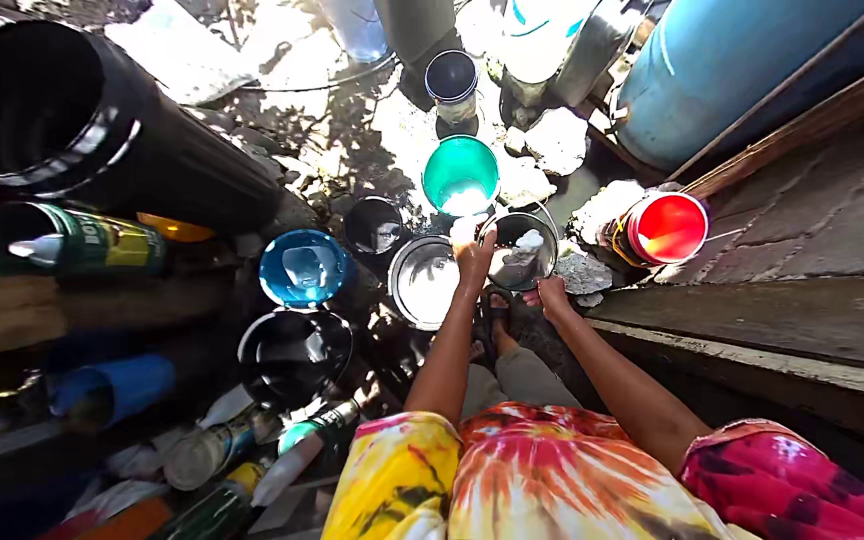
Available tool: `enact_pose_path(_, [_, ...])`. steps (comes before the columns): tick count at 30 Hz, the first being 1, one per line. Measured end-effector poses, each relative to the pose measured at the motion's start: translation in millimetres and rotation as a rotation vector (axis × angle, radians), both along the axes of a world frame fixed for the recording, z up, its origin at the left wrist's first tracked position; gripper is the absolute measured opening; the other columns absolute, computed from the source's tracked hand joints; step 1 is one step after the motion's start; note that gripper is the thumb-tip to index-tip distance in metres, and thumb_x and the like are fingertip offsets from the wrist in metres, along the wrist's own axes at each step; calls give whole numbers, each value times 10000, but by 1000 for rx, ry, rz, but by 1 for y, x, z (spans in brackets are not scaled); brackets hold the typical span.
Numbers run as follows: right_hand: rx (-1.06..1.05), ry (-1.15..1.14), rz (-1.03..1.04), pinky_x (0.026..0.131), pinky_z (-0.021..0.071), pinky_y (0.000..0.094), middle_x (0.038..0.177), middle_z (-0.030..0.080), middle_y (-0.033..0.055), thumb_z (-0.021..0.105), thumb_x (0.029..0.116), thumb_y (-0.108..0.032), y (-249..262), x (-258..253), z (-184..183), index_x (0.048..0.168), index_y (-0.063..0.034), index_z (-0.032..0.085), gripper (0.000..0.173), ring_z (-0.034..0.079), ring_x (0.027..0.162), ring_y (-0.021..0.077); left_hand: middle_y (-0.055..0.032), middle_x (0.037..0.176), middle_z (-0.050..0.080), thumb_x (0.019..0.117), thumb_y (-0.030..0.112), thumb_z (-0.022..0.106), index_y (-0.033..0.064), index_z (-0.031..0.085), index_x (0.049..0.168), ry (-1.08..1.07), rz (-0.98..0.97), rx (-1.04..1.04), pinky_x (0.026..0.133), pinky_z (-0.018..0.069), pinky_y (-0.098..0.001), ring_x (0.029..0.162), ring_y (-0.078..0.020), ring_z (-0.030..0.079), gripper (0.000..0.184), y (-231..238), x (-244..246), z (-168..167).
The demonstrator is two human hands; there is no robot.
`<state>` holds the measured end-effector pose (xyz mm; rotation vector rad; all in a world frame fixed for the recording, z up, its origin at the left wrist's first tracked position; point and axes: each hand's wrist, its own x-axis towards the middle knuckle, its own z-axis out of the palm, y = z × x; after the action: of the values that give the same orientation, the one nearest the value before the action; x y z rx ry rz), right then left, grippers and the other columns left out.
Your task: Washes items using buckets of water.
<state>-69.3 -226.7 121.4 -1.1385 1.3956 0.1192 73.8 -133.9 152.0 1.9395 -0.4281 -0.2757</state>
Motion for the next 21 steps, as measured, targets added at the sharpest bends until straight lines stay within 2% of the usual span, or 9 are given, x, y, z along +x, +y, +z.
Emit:
enact_pose_path(4, [-4,-41,16,496,518,257,740,638,140,458,1078,-106,11,-16,11,1257,74,491,256,608,508,137,-310,1337,583,991,259,659,-65,591,1352,115,-173,473,1076,437,-599,1269,-462,560,490,29,-7,-4])
enact_pose_path(6, [-2,-77,70,509,522,257,751,639,137,484,1064,-81,14,-29,10,1268,71,507,256,605,513,134,-308,1229,651,1021,190,595,-70,638,1264,266,-244,511,1014,479,-608,1163,-449,635,358,41,-13,-7])
enact_pose_path(10, [-98,-97,257,592,569,292,867,671,155,538,1067,-129,10,-46,15,1349,38,492,331,661,620,161,-323,1238,649,982,20,526,10,488,1489,337,-197,464,944,514,-630,1086,-471,671,508,51,-34,-4])
enact_pose_path(12, [-414,-14,459,910,560,415,1276,634,228,621,1037,-184,11,-55,33,1551,15,328,624,682,1033,266,-322,1242,649,972,12,526,44,436,1539,291,-179,429,919,525,-635,1084,-480,669,575,55,-49,2])
enact_pose_path(13, [-656,-2,589,1081,467,508,1430,527,288,654,1010,-192,12,-59,42,1589,49,230,757,589,1261,369,-325,1247,644,970,21,530,57,420,1547,257,-184,417,914,521,-646,1104,-496,655,589,57,-56,6])
enact_pose_path(14, [-940,-58,679,1097,420,589,1417,496,351,682,971,-165,13,-63,45,1548,108,283,753,533,1296,480,-325,1267,638,968,17,535,61,410,1556,232,-195,420,932,507,-659,1143,-509,636,603,55,-62,12])
enact_pose_path(16, [-1296,-265,818,972,505,606,1275,575,356,695,897,-86,9,-59,42,1312,125,561,485,585,1176,536,-307,1327,616,964,14,557,57,409,1559,217,-235,480,949,497,-669,1179,-506,620,615,46,-70,26])
enact_pose_path(18, [-1035,-206,1035,953,543,573,1297,569,338,676,956,-91,5,-42,44,1219,82,650,316,603,1175,500,-278,1412,574,965,15,581,56,404,1557,204,-294,558,915,518,-663,1138,-496,645,619,36,-80,49])
enact_pose_path(21, [-507,185,1184,1089,423,622,1428,517,343,595,1024,-161,-15,-12,29,1328,102,588,402,514,1331,489,-199,1592,425,965,31,573,66,376,1582,136,-388,662,927,544,-597,1142,-431,672,648,12,-95,64])
